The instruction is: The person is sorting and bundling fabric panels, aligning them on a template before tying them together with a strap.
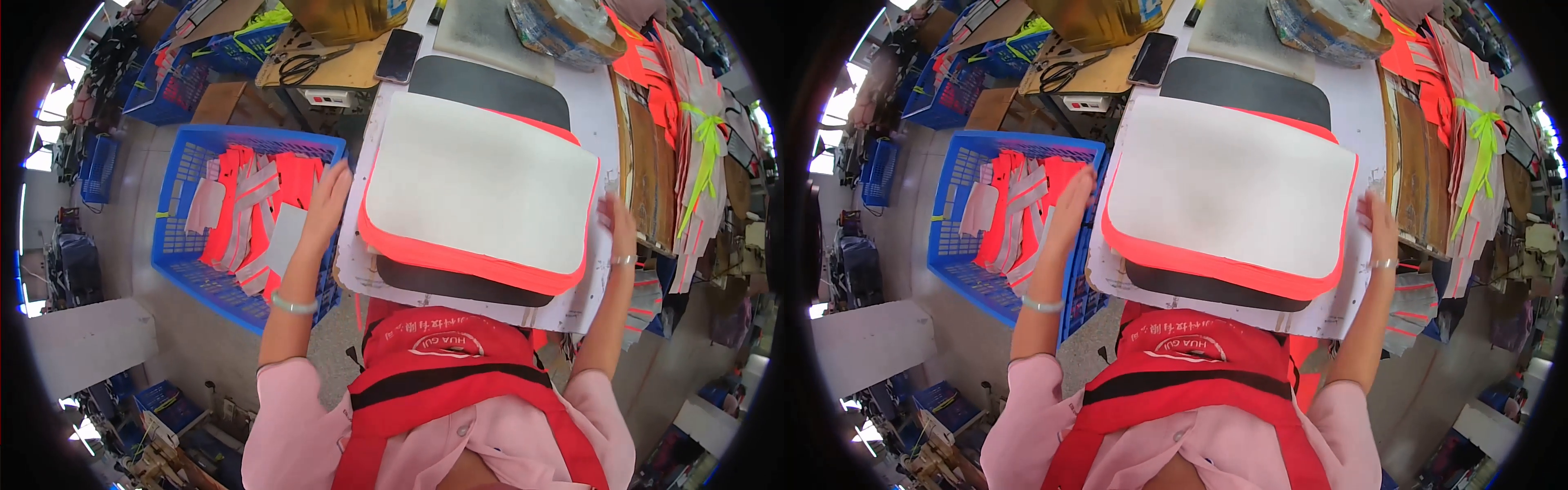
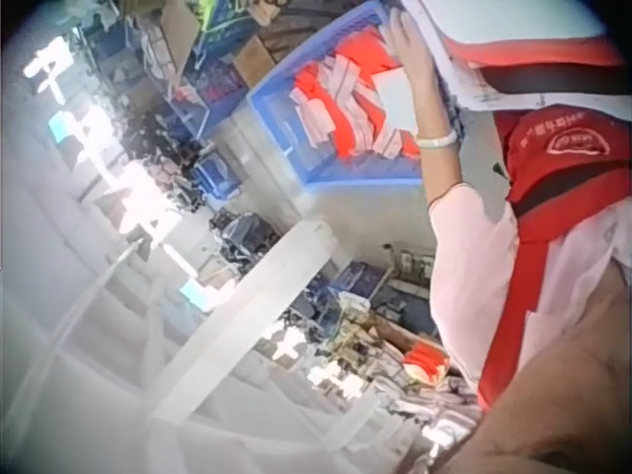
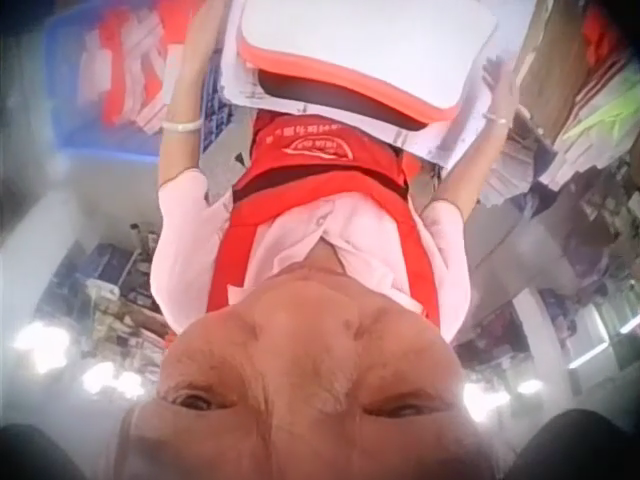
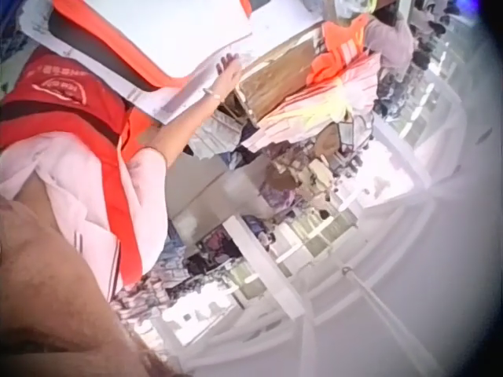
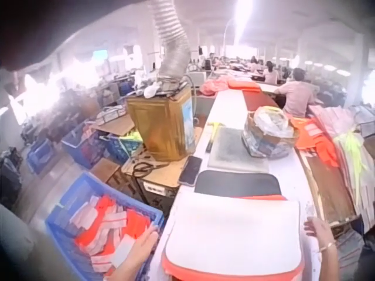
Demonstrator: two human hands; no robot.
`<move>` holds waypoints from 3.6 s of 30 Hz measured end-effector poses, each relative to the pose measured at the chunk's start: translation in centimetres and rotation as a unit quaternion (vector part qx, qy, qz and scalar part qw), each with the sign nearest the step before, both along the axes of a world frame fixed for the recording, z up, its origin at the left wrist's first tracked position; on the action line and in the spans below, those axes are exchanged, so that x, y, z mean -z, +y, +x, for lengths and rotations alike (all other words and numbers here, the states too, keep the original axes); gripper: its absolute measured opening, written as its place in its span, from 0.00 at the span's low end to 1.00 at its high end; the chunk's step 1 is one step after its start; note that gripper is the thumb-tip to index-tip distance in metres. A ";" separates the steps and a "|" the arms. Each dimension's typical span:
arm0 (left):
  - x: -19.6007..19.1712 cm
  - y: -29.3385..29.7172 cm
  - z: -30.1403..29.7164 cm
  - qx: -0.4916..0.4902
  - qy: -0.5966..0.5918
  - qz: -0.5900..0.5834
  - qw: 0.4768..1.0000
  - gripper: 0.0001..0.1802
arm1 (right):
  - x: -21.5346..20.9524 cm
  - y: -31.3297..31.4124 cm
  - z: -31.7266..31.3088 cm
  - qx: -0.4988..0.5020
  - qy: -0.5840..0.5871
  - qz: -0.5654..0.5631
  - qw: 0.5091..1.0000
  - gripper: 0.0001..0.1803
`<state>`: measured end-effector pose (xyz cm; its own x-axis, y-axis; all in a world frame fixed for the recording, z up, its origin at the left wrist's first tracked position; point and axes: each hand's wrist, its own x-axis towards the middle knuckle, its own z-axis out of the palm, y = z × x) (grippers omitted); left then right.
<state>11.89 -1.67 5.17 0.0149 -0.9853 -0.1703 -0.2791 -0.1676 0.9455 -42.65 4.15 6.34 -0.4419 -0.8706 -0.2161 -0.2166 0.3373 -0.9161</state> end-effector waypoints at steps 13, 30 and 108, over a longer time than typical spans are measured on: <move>-1.1 3.7 -1.2 0.050 0.239 0.257 0.935 0.33 | 3.4 10.8 5.1 0.036 -0.272 0.051 0.960 0.32; 0.5 11.9 -4.4 -0.197 0.602 0.290 0.717 0.44 | 2.1 15.9 12.1 0.205 -0.667 0.026 0.716 0.42; -0.9 -3.5 -2.2 0.061 0.363 0.441 0.818 0.43 | 2.1 3.1 3.8 0.035 -0.391 0.151 0.907 0.47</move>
<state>9.70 -5.20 6.04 -0.4954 -0.4611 -0.7362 0.2375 -0.8871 0.3958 -38.87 7.22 4.24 -0.1028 -0.6945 -0.7121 0.4915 0.5869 -0.6433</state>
